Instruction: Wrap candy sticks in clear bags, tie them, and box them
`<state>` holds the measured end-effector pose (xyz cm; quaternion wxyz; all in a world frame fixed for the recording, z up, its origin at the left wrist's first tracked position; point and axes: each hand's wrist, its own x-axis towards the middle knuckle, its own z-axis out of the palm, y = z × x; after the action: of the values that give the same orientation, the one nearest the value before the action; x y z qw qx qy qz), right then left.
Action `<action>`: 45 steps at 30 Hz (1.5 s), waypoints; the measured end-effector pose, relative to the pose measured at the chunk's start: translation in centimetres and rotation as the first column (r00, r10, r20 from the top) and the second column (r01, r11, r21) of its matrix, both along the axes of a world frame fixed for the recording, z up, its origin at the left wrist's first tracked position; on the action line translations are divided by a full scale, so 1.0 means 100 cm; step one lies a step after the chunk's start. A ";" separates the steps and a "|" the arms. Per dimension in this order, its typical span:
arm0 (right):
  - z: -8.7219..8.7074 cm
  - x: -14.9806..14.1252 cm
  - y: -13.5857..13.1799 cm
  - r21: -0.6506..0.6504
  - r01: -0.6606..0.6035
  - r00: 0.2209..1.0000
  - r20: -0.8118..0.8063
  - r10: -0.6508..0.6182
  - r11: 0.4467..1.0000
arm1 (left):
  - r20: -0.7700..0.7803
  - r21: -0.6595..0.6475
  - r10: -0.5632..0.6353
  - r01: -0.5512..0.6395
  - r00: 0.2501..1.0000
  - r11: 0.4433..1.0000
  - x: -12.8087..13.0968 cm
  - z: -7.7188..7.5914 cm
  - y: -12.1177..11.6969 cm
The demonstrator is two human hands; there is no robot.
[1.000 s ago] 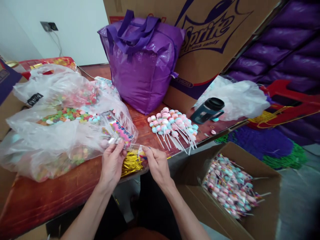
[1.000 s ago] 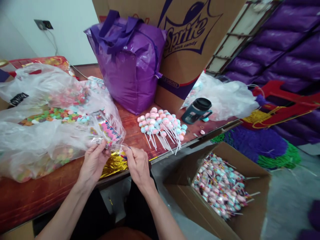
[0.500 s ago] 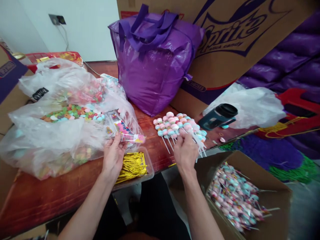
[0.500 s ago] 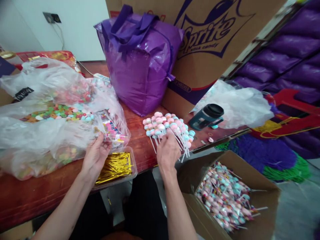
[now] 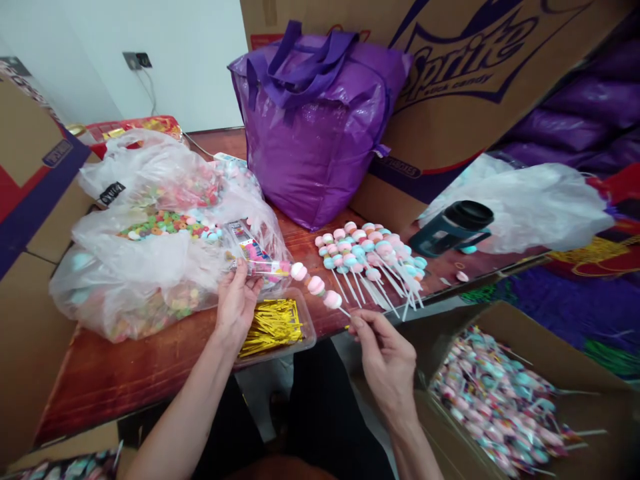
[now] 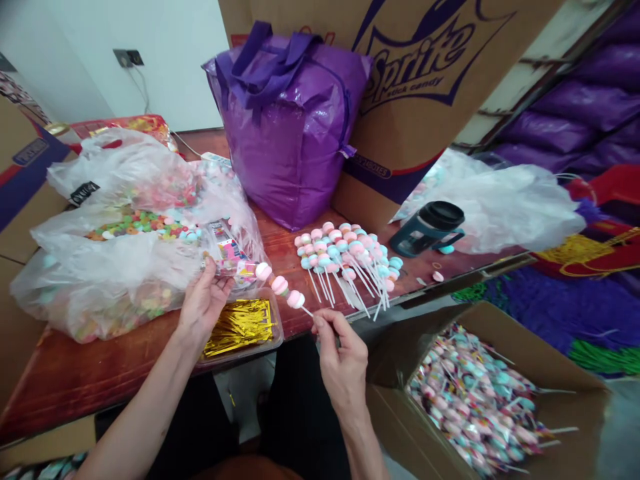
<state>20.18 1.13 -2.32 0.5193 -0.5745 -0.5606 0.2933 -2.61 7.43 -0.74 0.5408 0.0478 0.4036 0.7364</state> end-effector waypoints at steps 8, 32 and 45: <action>0.006 0.011 0.000 0.058 -0.169 0.977 0.145 0.160 0.984 | -0.184 0.111 -0.067 0.088 0.981 0.990 -0.002 -0.003 -0.004; -0.002 -0.047 -0.009 -0.082 -0.213 0.968 0.121 0.222 0.974 | -0.225 0.028 -0.327 0.342 0.918 0.939 0.036 0.007 -0.028; 0.012 -0.062 -0.015 -0.220 -0.297 0.952 -0.139 0.272 0.929 | -0.126 0.089 -0.366 0.378 0.922 0.921 0.036 0.004 -0.042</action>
<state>13.93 -0.34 -1.10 0.4275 -0.5289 -0.5702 0.4608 0.95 3.25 -0.31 0.6450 0.1932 0.3738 0.6379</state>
